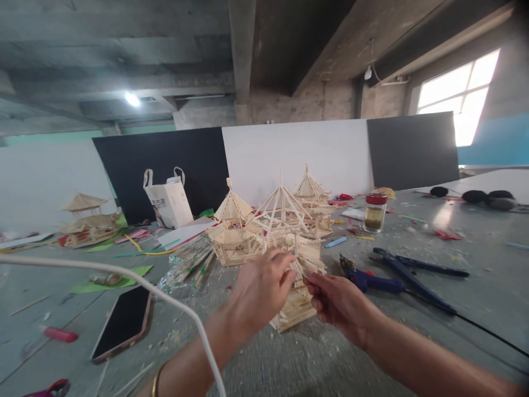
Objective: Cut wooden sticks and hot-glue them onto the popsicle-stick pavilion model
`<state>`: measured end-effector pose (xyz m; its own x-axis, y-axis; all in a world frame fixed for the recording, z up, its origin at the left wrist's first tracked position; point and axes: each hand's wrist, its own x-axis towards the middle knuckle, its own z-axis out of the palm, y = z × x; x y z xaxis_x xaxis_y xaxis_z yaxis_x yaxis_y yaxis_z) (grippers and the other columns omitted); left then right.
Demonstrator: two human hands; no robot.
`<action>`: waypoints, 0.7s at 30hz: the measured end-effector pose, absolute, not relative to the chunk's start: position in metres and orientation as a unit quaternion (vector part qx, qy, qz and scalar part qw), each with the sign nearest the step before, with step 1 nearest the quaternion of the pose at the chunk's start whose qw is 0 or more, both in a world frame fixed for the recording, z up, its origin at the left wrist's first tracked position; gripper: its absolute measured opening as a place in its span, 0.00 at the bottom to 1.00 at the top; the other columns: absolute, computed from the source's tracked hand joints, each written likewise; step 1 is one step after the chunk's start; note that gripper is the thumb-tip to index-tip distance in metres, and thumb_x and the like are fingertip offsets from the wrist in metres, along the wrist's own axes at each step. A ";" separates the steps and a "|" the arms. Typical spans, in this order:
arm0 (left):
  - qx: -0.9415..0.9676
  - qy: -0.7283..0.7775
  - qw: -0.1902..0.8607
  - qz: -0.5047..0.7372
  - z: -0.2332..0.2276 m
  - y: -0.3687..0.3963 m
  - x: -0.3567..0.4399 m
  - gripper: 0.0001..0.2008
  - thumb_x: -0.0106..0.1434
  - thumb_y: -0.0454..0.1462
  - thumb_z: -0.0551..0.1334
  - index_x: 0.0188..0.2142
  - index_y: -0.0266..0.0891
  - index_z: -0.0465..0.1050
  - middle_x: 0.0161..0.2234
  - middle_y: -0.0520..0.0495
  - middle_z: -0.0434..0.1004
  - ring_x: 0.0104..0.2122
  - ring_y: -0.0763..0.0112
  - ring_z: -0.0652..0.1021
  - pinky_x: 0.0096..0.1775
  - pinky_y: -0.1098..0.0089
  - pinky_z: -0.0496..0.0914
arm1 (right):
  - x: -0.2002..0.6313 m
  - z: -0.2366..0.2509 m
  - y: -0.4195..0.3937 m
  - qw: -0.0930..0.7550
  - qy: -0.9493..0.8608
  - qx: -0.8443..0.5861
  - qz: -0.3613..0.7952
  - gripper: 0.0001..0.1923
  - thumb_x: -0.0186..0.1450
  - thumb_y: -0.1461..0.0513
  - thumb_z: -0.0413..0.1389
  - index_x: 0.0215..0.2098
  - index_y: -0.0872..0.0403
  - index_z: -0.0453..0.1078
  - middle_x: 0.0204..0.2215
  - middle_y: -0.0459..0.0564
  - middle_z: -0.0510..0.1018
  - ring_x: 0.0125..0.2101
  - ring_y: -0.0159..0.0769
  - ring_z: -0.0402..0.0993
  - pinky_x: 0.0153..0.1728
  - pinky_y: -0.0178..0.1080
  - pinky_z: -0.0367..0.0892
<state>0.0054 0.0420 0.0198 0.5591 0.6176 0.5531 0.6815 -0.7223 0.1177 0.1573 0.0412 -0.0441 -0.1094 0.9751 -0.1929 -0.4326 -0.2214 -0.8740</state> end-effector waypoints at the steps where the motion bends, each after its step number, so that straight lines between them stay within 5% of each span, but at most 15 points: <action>1: -0.891 -0.364 0.064 -0.264 0.019 0.042 0.008 0.13 0.61 0.36 0.52 0.44 0.40 0.68 0.43 0.45 0.72 0.40 0.65 0.73 0.41 0.66 0.66 | 0.157 -0.044 0.041 0.528 -0.330 -0.410 0.667 0.13 0.54 0.56 0.58 0.21 0.56 0.62 0.14 0.38 0.62 0.12 0.21 0.57 0.12 0.26 0.54; 10: -0.911 -0.361 0.175 -0.101 -0.003 0.031 0.018 0.29 0.53 0.28 0.52 0.56 0.30 0.55 0.55 0.31 0.59 0.36 0.58 0.76 0.29 0.64 0.70 | 0.155 -0.050 0.045 0.534 -0.335 -0.386 0.674 0.14 0.54 0.54 0.58 0.20 0.55 0.62 0.13 0.39 0.62 0.11 0.21 0.56 0.10 0.26 0.53; 21: -0.903 -0.374 0.212 -0.025 -0.005 0.027 0.032 0.30 0.54 0.29 0.50 0.57 0.23 0.51 0.56 0.25 0.54 0.36 0.56 0.76 0.28 0.64 0.72 | 0.159 -0.059 0.042 0.525 -0.342 -0.338 0.702 0.13 0.52 0.55 0.59 0.23 0.57 0.67 0.14 0.40 0.64 0.14 0.22 0.58 0.13 0.26 0.57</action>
<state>0.0317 0.0265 -0.0054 0.7187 0.6648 0.2037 0.6860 -0.6305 -0.3631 0.1591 0.0422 -0.0591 -0.2201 0.9687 -0.1145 -0.5066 -0.2138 -0.8353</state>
